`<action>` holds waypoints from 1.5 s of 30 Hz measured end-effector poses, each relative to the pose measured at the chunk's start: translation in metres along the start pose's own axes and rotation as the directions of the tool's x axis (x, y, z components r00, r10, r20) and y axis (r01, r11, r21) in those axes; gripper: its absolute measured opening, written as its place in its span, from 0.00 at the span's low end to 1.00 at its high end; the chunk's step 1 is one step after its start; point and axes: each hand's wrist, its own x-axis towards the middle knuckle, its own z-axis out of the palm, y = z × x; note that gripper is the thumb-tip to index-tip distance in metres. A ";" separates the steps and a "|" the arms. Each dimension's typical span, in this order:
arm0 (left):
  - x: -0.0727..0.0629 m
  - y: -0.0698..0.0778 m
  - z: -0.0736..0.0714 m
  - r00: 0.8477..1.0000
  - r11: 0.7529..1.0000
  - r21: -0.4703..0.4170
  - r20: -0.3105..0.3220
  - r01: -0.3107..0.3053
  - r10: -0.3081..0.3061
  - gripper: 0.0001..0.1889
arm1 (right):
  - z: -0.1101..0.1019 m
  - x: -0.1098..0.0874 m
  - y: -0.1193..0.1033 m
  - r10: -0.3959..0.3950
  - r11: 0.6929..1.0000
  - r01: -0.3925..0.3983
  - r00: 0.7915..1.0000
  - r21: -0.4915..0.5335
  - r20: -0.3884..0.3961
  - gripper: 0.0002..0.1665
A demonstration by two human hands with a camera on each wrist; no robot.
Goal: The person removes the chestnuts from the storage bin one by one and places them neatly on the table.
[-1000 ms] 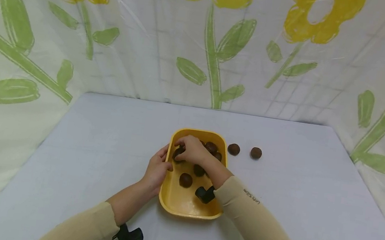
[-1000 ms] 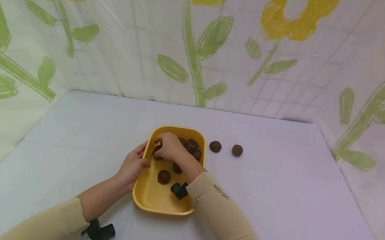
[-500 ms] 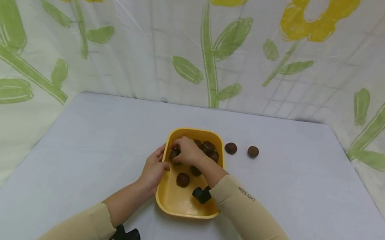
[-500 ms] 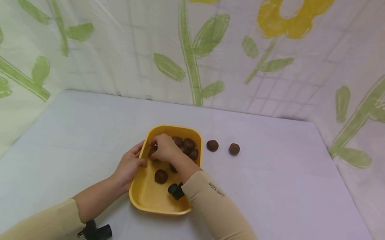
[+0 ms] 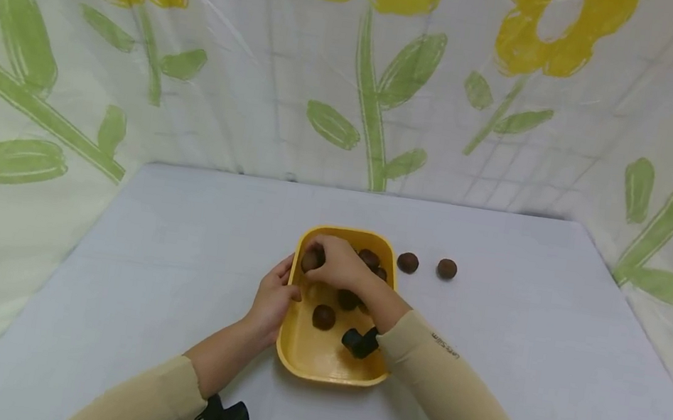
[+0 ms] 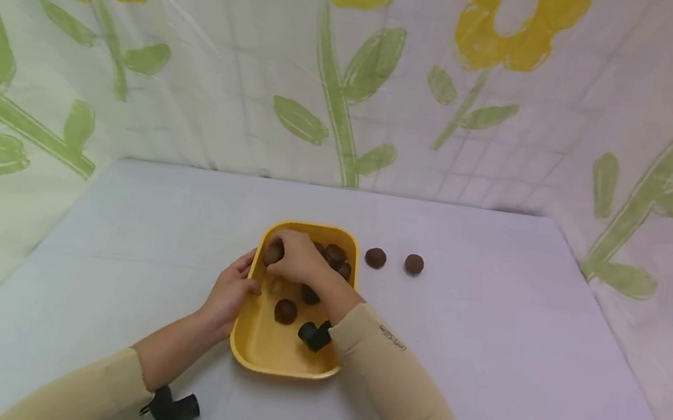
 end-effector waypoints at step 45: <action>0.001 0.001 0.001 0.999 0.999 -0.018 -0.017 0.035 -0.036 0.41 | -0.096 -0.070 0.058 0.183 0.935 -0.089 0.950 0.344 -0.252 0.29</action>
